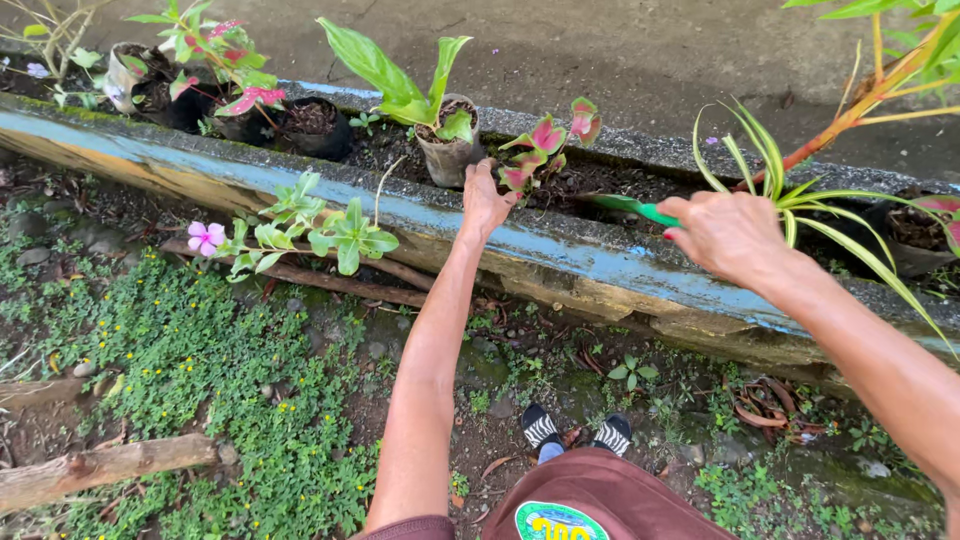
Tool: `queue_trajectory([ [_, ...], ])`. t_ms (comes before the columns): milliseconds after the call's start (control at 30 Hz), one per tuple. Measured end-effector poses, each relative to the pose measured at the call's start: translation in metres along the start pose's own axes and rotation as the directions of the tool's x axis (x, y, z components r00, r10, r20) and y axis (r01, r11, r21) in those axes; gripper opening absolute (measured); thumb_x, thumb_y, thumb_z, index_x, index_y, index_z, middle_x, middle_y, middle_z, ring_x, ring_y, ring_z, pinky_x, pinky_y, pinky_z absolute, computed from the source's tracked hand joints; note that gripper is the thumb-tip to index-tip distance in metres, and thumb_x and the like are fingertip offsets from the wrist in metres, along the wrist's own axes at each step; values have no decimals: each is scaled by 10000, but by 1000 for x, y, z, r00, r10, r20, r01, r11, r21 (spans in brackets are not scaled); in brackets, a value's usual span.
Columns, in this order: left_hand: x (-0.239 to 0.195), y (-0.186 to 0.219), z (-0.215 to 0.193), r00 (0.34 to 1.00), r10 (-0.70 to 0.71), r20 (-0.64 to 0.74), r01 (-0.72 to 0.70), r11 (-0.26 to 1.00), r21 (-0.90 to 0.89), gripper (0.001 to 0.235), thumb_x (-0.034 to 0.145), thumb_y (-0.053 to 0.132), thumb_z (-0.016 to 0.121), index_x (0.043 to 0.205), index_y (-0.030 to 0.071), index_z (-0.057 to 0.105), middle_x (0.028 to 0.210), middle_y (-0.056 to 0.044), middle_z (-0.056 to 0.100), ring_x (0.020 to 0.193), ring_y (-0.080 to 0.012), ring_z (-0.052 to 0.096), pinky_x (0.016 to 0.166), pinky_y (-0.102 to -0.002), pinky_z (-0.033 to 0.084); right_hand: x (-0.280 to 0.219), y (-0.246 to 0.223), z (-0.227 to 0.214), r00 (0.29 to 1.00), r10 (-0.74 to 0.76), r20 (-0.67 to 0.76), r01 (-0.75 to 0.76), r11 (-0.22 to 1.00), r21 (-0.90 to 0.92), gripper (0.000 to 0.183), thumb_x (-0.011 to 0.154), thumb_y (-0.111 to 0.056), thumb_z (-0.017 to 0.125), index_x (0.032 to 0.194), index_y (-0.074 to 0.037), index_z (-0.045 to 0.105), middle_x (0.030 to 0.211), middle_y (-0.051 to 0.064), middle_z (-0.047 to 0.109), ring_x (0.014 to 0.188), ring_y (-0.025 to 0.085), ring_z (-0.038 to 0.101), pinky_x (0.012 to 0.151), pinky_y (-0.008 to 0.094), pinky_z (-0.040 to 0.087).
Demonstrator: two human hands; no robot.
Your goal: The person uses a small green hand trowel to remove weeds and loosen soil around several potted plants arranged in a long planter. The person works methodically from one end of the planter to the other, clearing debris and small unwanted plants from the soil surface.
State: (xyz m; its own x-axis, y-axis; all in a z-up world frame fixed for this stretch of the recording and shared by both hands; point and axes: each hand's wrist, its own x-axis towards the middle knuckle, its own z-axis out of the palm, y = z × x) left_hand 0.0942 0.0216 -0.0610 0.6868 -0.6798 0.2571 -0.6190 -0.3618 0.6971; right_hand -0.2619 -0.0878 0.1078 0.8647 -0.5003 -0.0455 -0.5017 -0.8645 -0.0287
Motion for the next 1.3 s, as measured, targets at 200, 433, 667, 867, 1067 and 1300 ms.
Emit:
queue_trajectory([
  [200, -7, -37, 27, 984, 130, -125, -131, 991, -7, 704, 628, 56, 893, 1248, -61, 581, 1185, -251, 565, 1054, -419, 608, 906, -454, 515, 33, -16, -34, 979, 70, 191, -62, 997, -51, 378, 933, -431, 705, 1304, -358, 697, 887, 63, 770, 747, 234, 737, 608, 410, 599],
  [433, -15, -3, 61, 945, -289, 152, 253, 356, -900, 602, 1100, 445, 461, 1383, -82, 390, 1015, -136, 511, 687, -119, 437, 503, -285, 394, 21, -32, -136, 992, -61, -107, 41, 983, -181, 357, 895, -500, 717, 1227, -375, 753, 930, 3, 775, 772, 238, 747, 655, 414, 590],
  [667, -64, 67, 29, 943, 331, -28, -327, 940, 100, 914, 636, -60, 601, 1483, -108, 260, 1501, -353, 350, 1347, -489, 424, 1099, -464, 415, 104, -83, -116, 952, -231, -200, 207, 969, -133, 323, 887, -446, 759, 1163, -282, 793, 927, 72, 779, 835, 303, 741, 659, 465, 574],
  [867, -64, 54, 5, 941, 322, 100, -315, 946, -79, 814, 750, -159, 566, 1514, -69, 300, 1565, -317, 337, 1435, -500, 374, 1184, -489, 364, 185, -105, -57, 988, -152, 20, 153, 972, -179, 293, 875, -391, 774, 1123, -237, 796, 919, 111, 783, 874, 313, 755, 715, 471, 595],
  [1067, -61, 31, -18, 939, 338, 66, -331, 939, -96, 751, 737, -184, 507, 1466, -34, 409, 1495, -297, 435, 1355, -483, 473, 1140, -479, 431, 196, -87, -14, 972, -233, 31, 235, 971, -53, 359, 838, -365, 780, 1188, -283, 770, 883, 125, 784, 852, 321, 755, 754, 485, 596],
  [1300, -24, 1, -22, 968, 249, -22, -248, 968, 37, 381, 837, -84, 593, 1210, -6, 567, 1212, -229, 567, 1125, -445, 591, 956, -514, 494, 209, -84, -35, 959, -275, -71, 263, 954, -144, 275, 832, -349, 752, 1089, -256, 781, 856, 86, 765, 797, 328, 748, 623, 506, 587],
])
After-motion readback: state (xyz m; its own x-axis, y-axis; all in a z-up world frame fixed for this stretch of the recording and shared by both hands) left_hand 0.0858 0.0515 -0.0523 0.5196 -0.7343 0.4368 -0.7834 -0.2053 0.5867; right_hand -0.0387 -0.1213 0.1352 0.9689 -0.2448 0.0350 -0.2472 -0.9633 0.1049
